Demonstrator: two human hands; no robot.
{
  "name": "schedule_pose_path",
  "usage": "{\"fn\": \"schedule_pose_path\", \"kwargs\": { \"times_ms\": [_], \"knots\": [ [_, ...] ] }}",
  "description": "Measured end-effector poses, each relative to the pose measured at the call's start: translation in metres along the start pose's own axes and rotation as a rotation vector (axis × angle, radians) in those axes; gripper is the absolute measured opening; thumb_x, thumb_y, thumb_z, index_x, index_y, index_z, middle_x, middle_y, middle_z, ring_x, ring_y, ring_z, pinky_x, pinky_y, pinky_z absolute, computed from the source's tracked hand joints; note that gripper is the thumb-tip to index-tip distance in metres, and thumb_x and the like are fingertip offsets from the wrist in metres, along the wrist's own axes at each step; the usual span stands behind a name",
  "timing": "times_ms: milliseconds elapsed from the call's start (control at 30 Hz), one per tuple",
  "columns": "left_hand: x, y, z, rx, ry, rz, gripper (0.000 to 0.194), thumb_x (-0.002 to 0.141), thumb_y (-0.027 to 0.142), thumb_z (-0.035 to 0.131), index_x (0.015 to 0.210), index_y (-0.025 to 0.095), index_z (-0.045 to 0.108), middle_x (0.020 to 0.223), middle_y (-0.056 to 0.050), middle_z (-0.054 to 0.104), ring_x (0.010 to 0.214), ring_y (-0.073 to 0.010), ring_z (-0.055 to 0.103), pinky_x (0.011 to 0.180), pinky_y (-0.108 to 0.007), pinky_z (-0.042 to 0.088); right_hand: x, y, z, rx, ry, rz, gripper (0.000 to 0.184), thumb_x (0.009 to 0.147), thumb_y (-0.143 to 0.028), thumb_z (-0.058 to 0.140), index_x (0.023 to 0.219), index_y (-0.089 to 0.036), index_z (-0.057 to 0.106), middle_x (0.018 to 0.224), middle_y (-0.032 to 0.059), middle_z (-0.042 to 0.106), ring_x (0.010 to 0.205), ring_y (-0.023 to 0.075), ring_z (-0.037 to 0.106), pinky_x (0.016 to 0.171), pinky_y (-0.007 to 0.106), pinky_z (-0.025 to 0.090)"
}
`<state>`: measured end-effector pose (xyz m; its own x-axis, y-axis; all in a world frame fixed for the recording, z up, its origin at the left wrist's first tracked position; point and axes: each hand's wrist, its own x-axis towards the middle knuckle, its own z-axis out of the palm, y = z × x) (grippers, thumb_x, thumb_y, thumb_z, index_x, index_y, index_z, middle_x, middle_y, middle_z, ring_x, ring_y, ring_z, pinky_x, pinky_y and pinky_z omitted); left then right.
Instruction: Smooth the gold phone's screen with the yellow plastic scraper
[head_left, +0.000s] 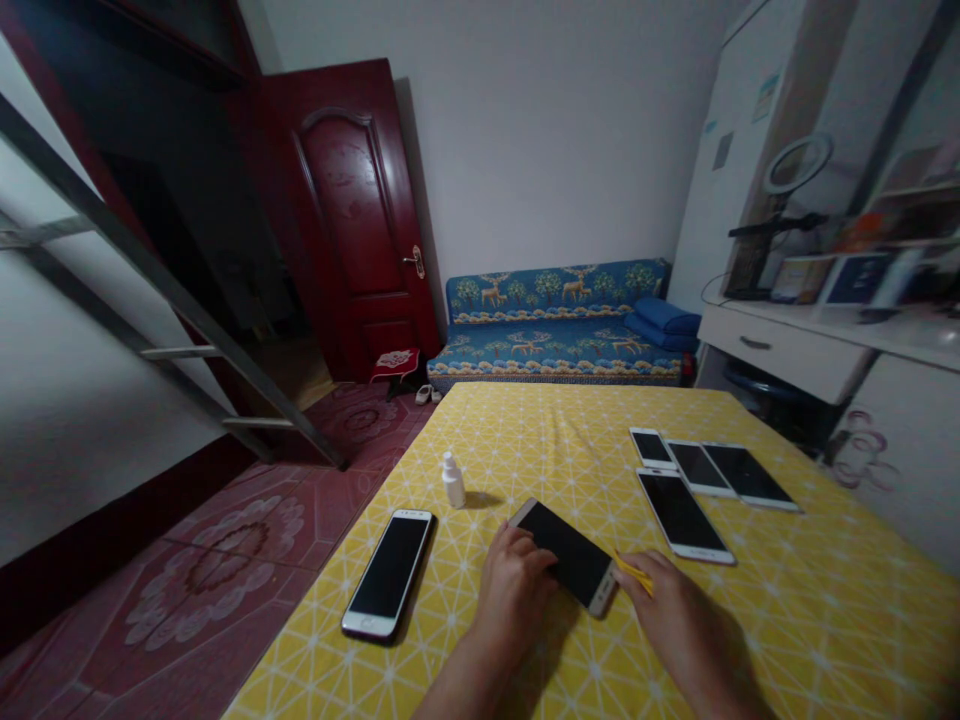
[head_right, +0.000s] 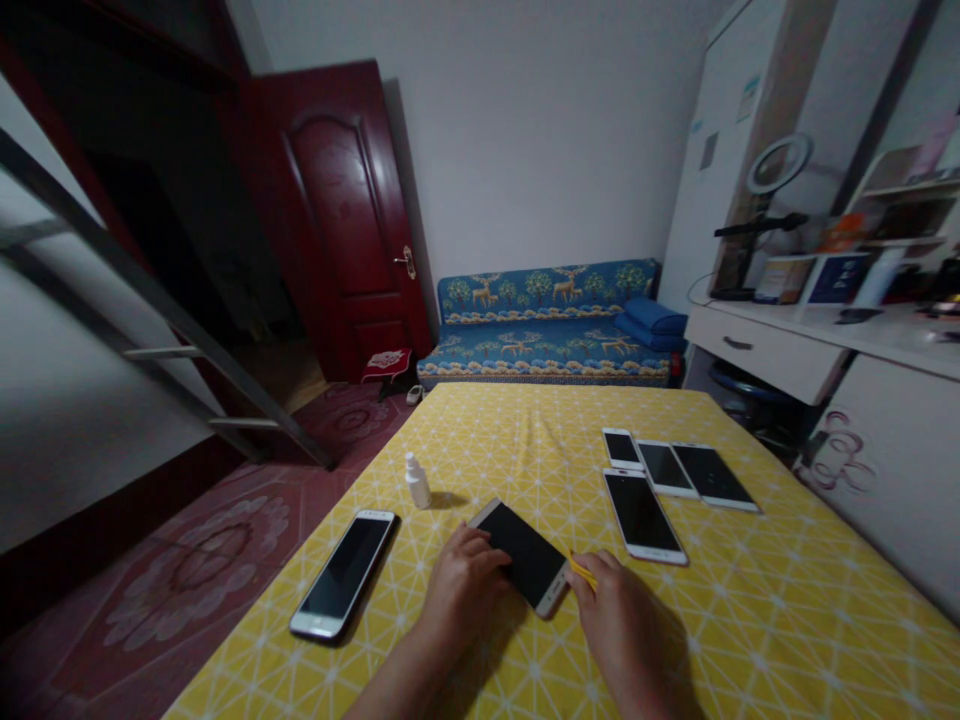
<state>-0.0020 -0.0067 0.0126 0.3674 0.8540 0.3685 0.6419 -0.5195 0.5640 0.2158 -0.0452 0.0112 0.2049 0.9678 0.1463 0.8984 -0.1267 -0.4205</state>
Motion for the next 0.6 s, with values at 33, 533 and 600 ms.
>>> {"fn": "schedule_pose_path", "kwargs": {
  "times_ms": [33, 533, 600],
  "knots": [
    [0.001, 0.000, 0.000, 0.013, 0.003, -0.001, 0.028, 0.070, 0.013, 0.071, 0.095, 0.024, 0.078, 0.095, -0.009, 0.073, 0.106, -0.0299, 0.063, 0.110, -0.055, 0.038, -0.001, -0.002, -0.003, -0.008, -0.002, 0.014, 0.028, 0.094, -0.037, 0.043, 0.101, -0.028, 0.068, 0.109, 0.0020, 0.074, 0.090, 0.0211, 0.070, 0.069, 0.030, 0.046],
    [0.000, 0.008, -0.014, 0.073, -0.101, -0.157, 0.059, 0.073, 0.026, 0.068, 0.132, 0.023, 0.061, 0.147, -0.008, 0.050, 0.143, -0.0324, 0.036, 0.121, -0.058, 0.013, -0.002, -0.014, -0.014, -0.049, -0.037, 0.063, 0.030, 0.094, -0.037, 0.043, 0.101, -0.028, 0.071, 0.109, 0.0020, 0.075, 0.091, 0.0212, 0.071, 0.067, 0.029, 0.046],
    [0.000, 0.009, -0.013, 0.057, -0.078, -0.170, 0.058, 0.072, 0.026, 0.068, 0.130, 0.023, 0.063, 0.145, -0.008, 0.052, 0.142, -0.0328, 0.038, 0.121, -0.059, 0.013, -0.003, -0.016, -0.016, -0.053, -0.042, 0.057, 0.030, 0.095, -0.038, 0.043, 0.101, -0.028, 0.070, 0.108, 0.0020, 0.075, 0.090, 0.0217, 0.071, 0.067, 0.030, 0.045]
  ]
}}
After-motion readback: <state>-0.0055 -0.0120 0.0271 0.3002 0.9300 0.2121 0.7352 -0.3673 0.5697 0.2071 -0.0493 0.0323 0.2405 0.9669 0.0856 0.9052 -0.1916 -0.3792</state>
